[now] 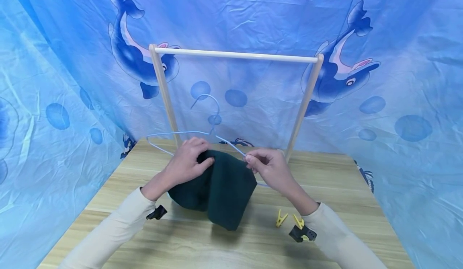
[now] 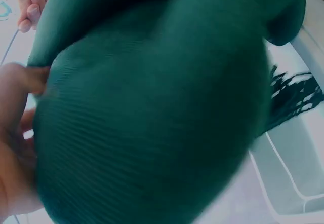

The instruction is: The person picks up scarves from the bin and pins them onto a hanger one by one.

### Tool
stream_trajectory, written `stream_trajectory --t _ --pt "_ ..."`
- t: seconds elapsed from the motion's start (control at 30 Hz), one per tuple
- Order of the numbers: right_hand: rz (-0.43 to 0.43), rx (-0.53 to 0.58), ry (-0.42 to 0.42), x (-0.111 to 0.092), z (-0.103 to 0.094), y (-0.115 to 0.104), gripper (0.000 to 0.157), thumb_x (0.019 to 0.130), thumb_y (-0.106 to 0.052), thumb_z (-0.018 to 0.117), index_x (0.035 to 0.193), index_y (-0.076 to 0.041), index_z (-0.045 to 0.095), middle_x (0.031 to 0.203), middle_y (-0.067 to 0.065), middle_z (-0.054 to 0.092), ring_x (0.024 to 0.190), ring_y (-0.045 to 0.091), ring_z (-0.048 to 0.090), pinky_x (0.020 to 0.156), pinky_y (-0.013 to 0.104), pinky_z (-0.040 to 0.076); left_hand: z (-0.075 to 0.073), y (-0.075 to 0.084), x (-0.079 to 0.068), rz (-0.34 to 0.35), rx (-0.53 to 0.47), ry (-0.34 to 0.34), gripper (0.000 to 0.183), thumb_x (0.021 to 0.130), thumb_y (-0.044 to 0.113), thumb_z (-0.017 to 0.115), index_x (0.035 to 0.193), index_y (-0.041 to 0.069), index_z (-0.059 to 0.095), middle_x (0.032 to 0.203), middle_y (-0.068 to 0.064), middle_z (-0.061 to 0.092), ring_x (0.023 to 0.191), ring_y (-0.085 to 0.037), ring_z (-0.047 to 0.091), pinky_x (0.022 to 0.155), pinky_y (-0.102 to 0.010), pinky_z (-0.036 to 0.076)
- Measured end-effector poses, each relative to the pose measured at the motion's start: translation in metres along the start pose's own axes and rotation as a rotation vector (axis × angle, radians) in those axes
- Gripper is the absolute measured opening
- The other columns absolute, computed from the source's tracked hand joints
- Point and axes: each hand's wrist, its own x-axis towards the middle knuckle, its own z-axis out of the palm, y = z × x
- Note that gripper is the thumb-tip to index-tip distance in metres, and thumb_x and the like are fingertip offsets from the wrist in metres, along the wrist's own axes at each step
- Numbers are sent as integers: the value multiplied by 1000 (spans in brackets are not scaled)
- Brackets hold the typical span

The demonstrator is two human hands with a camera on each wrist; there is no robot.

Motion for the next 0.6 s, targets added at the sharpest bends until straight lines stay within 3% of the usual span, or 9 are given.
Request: stream_trajectory --t 0.17,0.27,0.43,0.5,0.6 --pt "-5 -3 2 2 -1 -1 15 100 2 60 95 6 74 77 19 65 65 18 60 59 25 54 -3 0 -2 65 -36 -89 26 93 20 69 116 7 72 117 -7 69 108 -27 61 91 -49 48" --pt "-5 -16 5 3 -1 -3 15 101 2 60 95 6 74 77 17 66 64 19 60 59 25 54 -4 1 -3 139 -68 -114 34 92 17 68 125 8 68 125 -8 66 116 -28 60 98 -50 47" --pt "-8 -36 11 5 -2 -6 16 101 1 61 96 5 75 77 10 67 63 23 59 58 26 53 -1 5 -2 286 -64 -121 33 88 14 75 121 13 71 127 -7 62 121 -27 56 99 -50 45" --pt "-16 -47 13 5 -1 -7 15 101 0 61 96 4 75 77 9 67 63 21 59 58 25 53 2 6 -1 295 -68 -94 28 87 12 78 114 14 75 122 -5 64 116 -25 57 95 -48 46" --pt "-31 -60 14 5 1 -7 15 100 1 62 96 3 76 77 11 66 62 18 58 57 24 52 6 8 -1 236 -134 -36 19 87 9 79 105 14 79 113 -3 68 108 -23 60 89 -45 47"
